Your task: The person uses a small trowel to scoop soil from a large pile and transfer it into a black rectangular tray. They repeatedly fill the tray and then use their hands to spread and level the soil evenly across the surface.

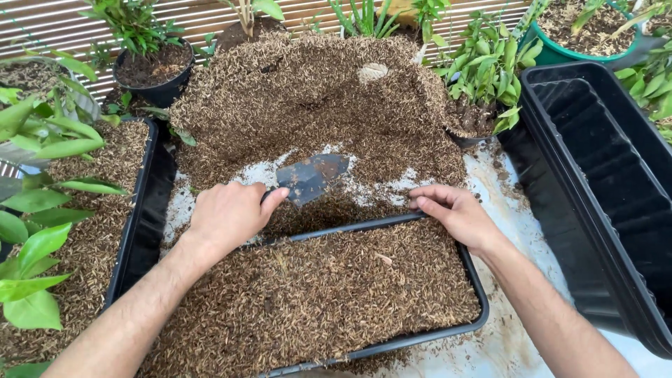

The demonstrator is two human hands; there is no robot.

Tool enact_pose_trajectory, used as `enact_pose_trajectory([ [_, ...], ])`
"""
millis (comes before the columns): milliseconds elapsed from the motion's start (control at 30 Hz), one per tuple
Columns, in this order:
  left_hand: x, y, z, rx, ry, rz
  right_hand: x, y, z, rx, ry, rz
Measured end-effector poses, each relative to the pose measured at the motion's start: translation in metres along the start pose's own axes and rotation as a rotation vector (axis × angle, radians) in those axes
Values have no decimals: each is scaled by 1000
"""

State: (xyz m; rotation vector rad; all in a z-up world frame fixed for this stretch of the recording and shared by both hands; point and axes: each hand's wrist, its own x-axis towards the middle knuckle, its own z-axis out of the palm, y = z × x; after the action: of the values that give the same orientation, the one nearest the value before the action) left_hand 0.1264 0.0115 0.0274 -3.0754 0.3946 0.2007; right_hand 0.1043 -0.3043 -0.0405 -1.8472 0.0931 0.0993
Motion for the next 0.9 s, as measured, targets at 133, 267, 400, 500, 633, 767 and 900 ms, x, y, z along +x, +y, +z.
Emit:
enact_pose_trajectory([
  [133,49,2,9,56,-60,4,49,-3,-14,29,62,-20],
  [267,99,4,40,119,-174,-7,91,11,-14,42,77,26],
  [400,136,6,75,142,-262,8,118,40,-8,53,55,81],
  [500,151,24,66,105,-293,39,123,44,-7,77,97,75],
  [633,184,49,74,62,-272,64,137,58,-6,82,115,56],
  [767,199,63,78,0,-344,104,146,70,0,90,135,10],
  [900,199,65,73,-119,-419,77,156,82,13,58,139,-19],
])
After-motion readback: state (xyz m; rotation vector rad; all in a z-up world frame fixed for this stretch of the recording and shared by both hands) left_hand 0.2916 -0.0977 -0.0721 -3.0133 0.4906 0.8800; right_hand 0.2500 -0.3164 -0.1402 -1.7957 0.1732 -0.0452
